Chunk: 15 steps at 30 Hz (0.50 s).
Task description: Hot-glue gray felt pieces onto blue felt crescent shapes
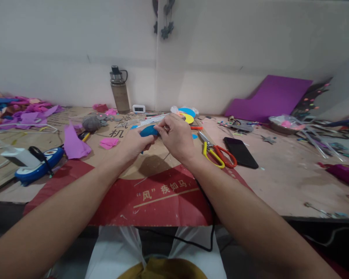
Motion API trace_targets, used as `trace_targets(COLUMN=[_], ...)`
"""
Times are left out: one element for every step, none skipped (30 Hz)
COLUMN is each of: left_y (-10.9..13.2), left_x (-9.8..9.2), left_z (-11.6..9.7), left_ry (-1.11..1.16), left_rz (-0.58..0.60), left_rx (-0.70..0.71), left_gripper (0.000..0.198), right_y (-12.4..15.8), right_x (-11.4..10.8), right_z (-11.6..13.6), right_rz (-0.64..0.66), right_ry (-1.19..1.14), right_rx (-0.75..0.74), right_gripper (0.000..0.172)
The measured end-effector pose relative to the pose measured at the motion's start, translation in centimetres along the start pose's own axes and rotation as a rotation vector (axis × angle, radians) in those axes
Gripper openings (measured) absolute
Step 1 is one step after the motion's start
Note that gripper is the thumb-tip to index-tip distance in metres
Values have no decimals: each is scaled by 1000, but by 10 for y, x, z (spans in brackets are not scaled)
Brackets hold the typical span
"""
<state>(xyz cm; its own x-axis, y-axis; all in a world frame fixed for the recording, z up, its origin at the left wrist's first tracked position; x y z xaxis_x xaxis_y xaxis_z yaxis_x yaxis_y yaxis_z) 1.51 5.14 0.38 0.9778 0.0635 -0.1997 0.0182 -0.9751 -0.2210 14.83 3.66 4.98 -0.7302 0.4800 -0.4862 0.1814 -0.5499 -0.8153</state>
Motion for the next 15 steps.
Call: trace_targets(left_y=[0,-1,-1,-2,-2,-2,-2,-1,-1,-1,-1,-1,-1,-2,-2], left_x=[-1,-2,-2,-3,-3,-3,-3,-3,-2,-2,-1,-1,-1,-1,-1], left_z=[0,1,1,1,0,-1,-1,-2,-2,-2,-2,-1,0,1,1], left_ry=[-2,-4,-6,-6,-3,0,2,1,0,-1,1,4,6,3,-5], left_rz=[-3,-4,0,8,19,32,43,55,68,78,86,92,94,94,93], left_rx=[1,4,12,23,34,43,47,46,41,32,19,5,-5,-11,-12], left_gripper=[7,7,7,7,8,8,10,11,13,14,15,16,16,17,17], right_y=[-1,-1,-3,-4,-6,-7,-9,-10,-11,-11,-11,-11,-10,-10,-10], right_x=[-1,-1,-2,-4,-5,-7,-10,-12,-14,-17,-18,-20,-21,-22,-23], right_z=[0,0,-1,-3,-5,-7,-9,-11,-13,-15,-16,-16,-16,-16,-16], right_rz=[-1,-2,0,6,19,38,59,88,122,159,194,218,232,233,221], right_ry=[-8,-18,-31,-45,-58,-70,-82,-92,-102,-109,-113,-115,-115,-115,-115], right_rx=[0,4,8,12,13,11,5,-6,-19,-36,-54,-72,-85,-90,-88], right_gripper=[16,16,16,16,16,15,14,13,11,8,6,6,7,8,10])
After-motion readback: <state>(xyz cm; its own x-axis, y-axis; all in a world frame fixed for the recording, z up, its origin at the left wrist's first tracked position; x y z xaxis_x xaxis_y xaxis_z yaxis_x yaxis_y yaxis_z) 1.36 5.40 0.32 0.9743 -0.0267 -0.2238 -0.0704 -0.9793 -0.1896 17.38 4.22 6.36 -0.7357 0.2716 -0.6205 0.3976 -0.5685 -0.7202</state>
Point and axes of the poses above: each hand's wrist, its own y-axis away from the middle knuckle, its own x-axis out of the palm, z = x × y, the point moved 6 cm from there along -y, towards the middle knuckle, and after that the axes turned 2 degrees about -z, right-handed, at the moved point
